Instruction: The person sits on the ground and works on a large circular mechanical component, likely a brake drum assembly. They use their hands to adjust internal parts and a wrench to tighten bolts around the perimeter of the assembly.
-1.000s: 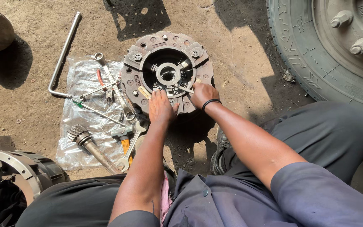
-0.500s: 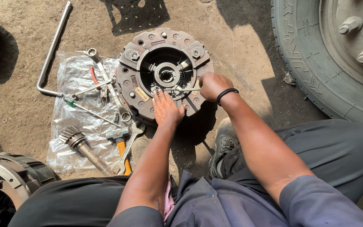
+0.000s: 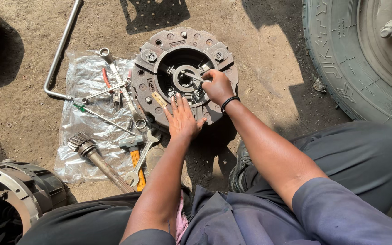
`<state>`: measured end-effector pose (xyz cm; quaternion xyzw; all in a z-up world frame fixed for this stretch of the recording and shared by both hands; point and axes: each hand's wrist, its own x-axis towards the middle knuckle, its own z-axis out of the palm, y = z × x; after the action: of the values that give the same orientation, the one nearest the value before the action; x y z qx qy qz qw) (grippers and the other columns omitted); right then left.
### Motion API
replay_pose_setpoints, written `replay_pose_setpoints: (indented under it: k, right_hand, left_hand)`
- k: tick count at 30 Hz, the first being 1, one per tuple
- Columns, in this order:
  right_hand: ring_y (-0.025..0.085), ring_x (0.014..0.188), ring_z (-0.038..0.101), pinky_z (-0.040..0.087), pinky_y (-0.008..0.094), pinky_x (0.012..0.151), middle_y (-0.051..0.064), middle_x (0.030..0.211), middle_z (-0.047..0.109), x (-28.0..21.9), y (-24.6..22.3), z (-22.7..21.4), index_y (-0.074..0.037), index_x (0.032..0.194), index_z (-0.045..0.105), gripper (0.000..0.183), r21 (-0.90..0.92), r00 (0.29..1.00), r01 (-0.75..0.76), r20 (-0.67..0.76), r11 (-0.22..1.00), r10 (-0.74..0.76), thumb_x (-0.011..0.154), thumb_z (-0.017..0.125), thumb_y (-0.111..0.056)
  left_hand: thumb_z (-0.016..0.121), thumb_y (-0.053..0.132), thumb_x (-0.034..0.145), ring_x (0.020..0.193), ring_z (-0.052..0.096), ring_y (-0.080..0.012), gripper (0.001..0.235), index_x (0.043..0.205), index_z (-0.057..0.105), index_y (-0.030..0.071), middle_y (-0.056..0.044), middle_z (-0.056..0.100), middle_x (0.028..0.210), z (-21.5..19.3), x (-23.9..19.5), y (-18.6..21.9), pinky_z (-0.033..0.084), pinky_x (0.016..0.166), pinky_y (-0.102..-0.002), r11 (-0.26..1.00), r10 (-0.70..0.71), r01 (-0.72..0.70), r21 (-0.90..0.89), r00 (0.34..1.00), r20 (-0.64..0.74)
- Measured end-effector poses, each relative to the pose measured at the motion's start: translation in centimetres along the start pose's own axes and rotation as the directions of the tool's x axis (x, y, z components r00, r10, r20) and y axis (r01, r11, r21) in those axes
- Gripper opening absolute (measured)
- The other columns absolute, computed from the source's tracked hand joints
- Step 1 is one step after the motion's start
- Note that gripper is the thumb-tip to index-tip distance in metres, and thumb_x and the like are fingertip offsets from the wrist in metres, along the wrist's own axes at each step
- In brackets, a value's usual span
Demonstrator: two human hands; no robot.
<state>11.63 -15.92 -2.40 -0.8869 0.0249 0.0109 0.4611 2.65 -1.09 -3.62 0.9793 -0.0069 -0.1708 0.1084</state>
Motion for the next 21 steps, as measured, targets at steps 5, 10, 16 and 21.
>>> replay_pose_setpoints:
  k: [5,10,16,21]
  right_hand:
    - [0.015,0.069,0.060,0.050,0.033,0.063,0.007,0.081,0.067,3.3,-1.6,1.0,-0.003,0.106,0.071,0.024,0.354,0.993,0.014,0.106,0.935,-0.055,0.085,0.070,-0.015]
    - [0.020,0.071,0.067,0.052,0.037,0.068,0.010,0.078,0.070,6.8,-6.0,1.9,-0.005,0.103,0.066,0.030,0.048,0.979,0.185,0.079,0.982,-0.188,0.099,0.065,-0.035]
    - [0.037,0.087,0.070,0.052,0.047,0.078,0.018,0.088,0.072,13.7,-7.1,4.1,-0.003,0.104,0.061,0.037,-0.160,0.964,0.265,0.028,0.951,-0.264,0.099,0.066,-0.039]
    - [0.036,0.087,0.071,0.053,0.046,0.079,0.017,0.090,0.072,13.5,-7.3,4.1,-0.003,0.097,0.064,0.034,-0.185,0.976,0.218,0.021,0.958,-0.218,0.093,0.069,-0.037]
  left_hand:
    - [0.063,0.074,0.082,0.156,-0.003,-0.0414,0.122,0.160,0.011,-0.005,-0.023,0.003,0.170,-0.9,-0.3,0.5,0.004,0.121,-0.063,0.995,-0.011,0.003,0.097,0.997,0.082]
    - [0.060,0.075,0.083,0.155,-0.002,-0.0451,0.119,0.159,0.014,-0.006,-0.025,0.007,0.168,-0.4,0.1,0.5,0.003,0.120,-0.065,0.996,0.000,-0.004,0.093,0.999,0.037]
    - [0.056,0.075,0.086,0.154,0.000,-0.0456,0.117,0.159,0.015,-0.007,-0.026,0.009,0.168,0.5,0.5,0.2,0.003,0.120,-0.066,0.995,0.021,-0.021,0.102,1.000,-0.003]
    - [0.055,0.074,0.087,0.155,-0.001,-0.0448,0.114,0.159,0.016,-0.005,-0.025,0.010,0.168,0.8,0.7,0.1,0.002,0.120,-0.066,0.996,0.017,-0.017,0.083,1.000,-0.002]
